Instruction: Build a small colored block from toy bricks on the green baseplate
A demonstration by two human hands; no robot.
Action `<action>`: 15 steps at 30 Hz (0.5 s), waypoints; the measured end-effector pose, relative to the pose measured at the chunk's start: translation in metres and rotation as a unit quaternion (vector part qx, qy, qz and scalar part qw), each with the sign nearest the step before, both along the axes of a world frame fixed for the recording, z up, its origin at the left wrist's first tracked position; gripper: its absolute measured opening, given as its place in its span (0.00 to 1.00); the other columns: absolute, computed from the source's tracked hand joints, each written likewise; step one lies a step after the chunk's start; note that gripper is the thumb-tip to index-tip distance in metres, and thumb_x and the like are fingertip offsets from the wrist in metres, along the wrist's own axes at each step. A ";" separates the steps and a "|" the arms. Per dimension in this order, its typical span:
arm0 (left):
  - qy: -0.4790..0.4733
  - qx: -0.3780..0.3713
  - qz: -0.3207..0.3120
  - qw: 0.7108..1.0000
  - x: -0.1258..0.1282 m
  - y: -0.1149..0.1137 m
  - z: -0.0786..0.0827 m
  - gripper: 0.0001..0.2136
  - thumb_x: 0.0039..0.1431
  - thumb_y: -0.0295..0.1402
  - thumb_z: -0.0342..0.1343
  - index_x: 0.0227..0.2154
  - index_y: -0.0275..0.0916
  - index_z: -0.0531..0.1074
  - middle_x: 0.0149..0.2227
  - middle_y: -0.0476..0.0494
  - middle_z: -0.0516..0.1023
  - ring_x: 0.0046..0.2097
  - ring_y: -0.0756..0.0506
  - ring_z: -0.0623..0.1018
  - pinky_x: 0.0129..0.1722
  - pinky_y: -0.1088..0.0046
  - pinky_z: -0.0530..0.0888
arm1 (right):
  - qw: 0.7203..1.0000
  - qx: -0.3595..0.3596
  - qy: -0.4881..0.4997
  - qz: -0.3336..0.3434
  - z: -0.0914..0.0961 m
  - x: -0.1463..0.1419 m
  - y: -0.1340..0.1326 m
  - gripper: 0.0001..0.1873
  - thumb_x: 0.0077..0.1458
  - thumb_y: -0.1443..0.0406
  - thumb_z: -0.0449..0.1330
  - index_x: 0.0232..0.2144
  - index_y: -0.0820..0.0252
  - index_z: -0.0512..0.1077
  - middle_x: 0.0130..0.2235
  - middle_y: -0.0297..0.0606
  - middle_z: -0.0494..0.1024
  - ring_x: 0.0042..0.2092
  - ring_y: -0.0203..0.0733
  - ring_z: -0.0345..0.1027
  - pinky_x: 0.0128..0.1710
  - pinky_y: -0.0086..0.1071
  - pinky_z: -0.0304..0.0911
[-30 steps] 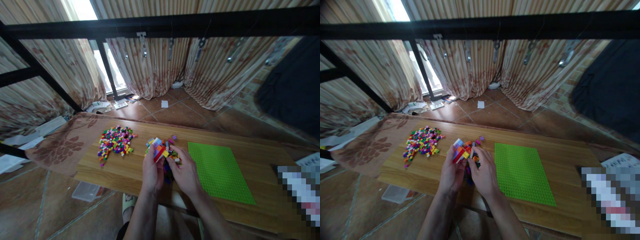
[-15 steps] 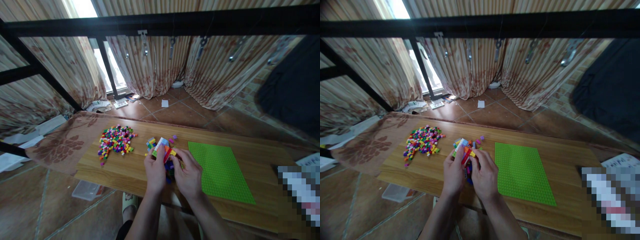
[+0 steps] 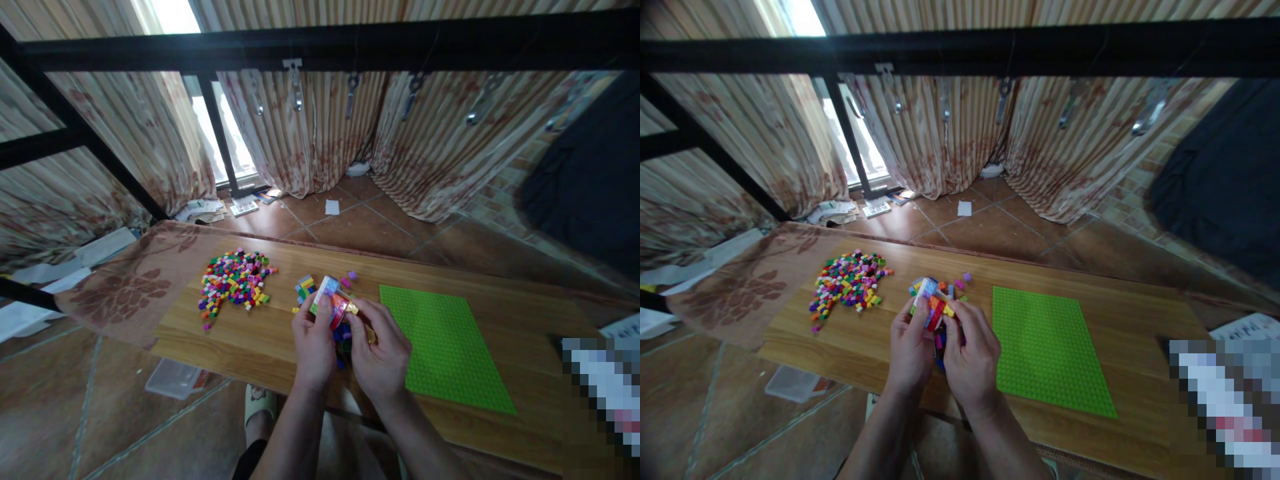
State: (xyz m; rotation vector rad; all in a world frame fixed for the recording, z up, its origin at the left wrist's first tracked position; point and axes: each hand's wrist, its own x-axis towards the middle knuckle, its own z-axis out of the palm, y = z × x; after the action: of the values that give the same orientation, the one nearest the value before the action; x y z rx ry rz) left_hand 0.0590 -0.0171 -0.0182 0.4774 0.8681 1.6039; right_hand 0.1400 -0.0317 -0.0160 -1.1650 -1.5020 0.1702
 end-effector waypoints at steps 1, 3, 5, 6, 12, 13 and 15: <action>-0.025 -0.003 0.002 1.000 0.001 0.000 0.002 0.15 0.50 0.40 0.63 0.38 0.37 0.75 0.32 0.47 0.78 0.31 0.52 0.75 0.35 0.76 0.71 | 1.000 0.002 0.005 0.001 0.001 0.000 0.000 0.14 0.58 0.72 0.56 0.45 0.55 0.72 0.41 0.39 0.77 0.44 0.40 0.72 0.44 0.35 0.70; -0.071 -0.007 0.000 0.997 0.001 -0.001 0.006 0.16 0.49 0.38 0.65 0.39 0.38 0.75 0.33 0.46 0.78 0.32 0.51 0.76 0.39 0.74 0.72 | 1.000 0.005 0.019 0.003 0.002 -0.001 -0.001 0.14 0.57 0.72 0.56 0.44 0.55 0.72 0.41 0.38 0.77 0.44 0.40 0.72 0.44 0.35 0.70; -0.100 0.001 -0.006 0.995 0.000 -0.002 0.009 0.17 0.47 0.37 0.66 0.40 0.38 0.74 0.35 0.46 0.79 0.34 0.51 0.76 0.43 0.72 0.72 | 0.999 0.004 0.037 0.006 0.004 -0.001 -0.001 0.13 0.57 0.72 0.56 0.43 0.55 0.73 0.41 0.38 0.77 0.43 0.40 0.73 0.43 0.36 0.71; -0.108 0.007 -0.011 0.994 -0.001 -0.002 0.009 0.18 0.46 0.36 0.67 0.41 0.39 0.74 0.36 0.46 0.79 0.35 0.51 0.77 0.44 0.72 0.72 | 0.999 0.002 0.046 0.009 0.005 -0.001 -0.002 0.12 0.57 0.71 0.56 0.43 0.55 0.73 0.41 0.39 0.77 0.43 0.40 0.73 0.42 0.36 0.71; -0.126 0.020 -0.074 0.989 -0.005 -0.001 0.011 0.21 0.49 0.44 0.63 0.46 0.43 0.71 0.43 0.44 0.76 0.43 0.47 0.76 0.49 0.68 0.70 | 0.998 0.035 0.046 0.007 0.008 0.005 -0.002 0.13 0.56 0.72 0.57 0.42 0.54 0.74 0.41 0.39 0.78 0.42 0.41 0.74 0.42 0.37 0.72; -0.130 0.023 -0.091 0.987 -0.005 0.000 0.011 0.23 0.50 0.47 0.62 0.47 0.43 0.70 0.44 0.44 0.76 0.44 0.47 0.76 0.49 0.67 0.70 | 0.998 0.044 0.037 0.009 0.007 0.006 -0.002 0.14 0.55 0.73 0.58 0.42 0.53 0.74 0.41 0.38 0.78 0.42 0.41 0.74 0.42 0.37 0.72; -0.132 0.025 -0.114 0.984 -0.005 0.002 0.010 0.26 0.51 0.51 0.59 0.50 0.44 0.69 0.46 0.43 0.75 0.45 0.46 0.75 0.48 0.66 0.70 | 0.998 0.055 0.012 0.023 0.004 0.009 -0.002 0.17 0.55 0.74 0.57 0.44 0.52 0.74 0.42 0.38 0.78 0.44 0.41 0.74 0.43 0.38 0.71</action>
State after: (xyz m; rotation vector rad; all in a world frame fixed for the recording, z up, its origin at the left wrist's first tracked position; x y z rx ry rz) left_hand 0.0542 -0.0151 -0.0078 0.3742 0.5543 1.4397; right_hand 0.1486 -0.0342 -0.0120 -1.0377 -1.4982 0.1307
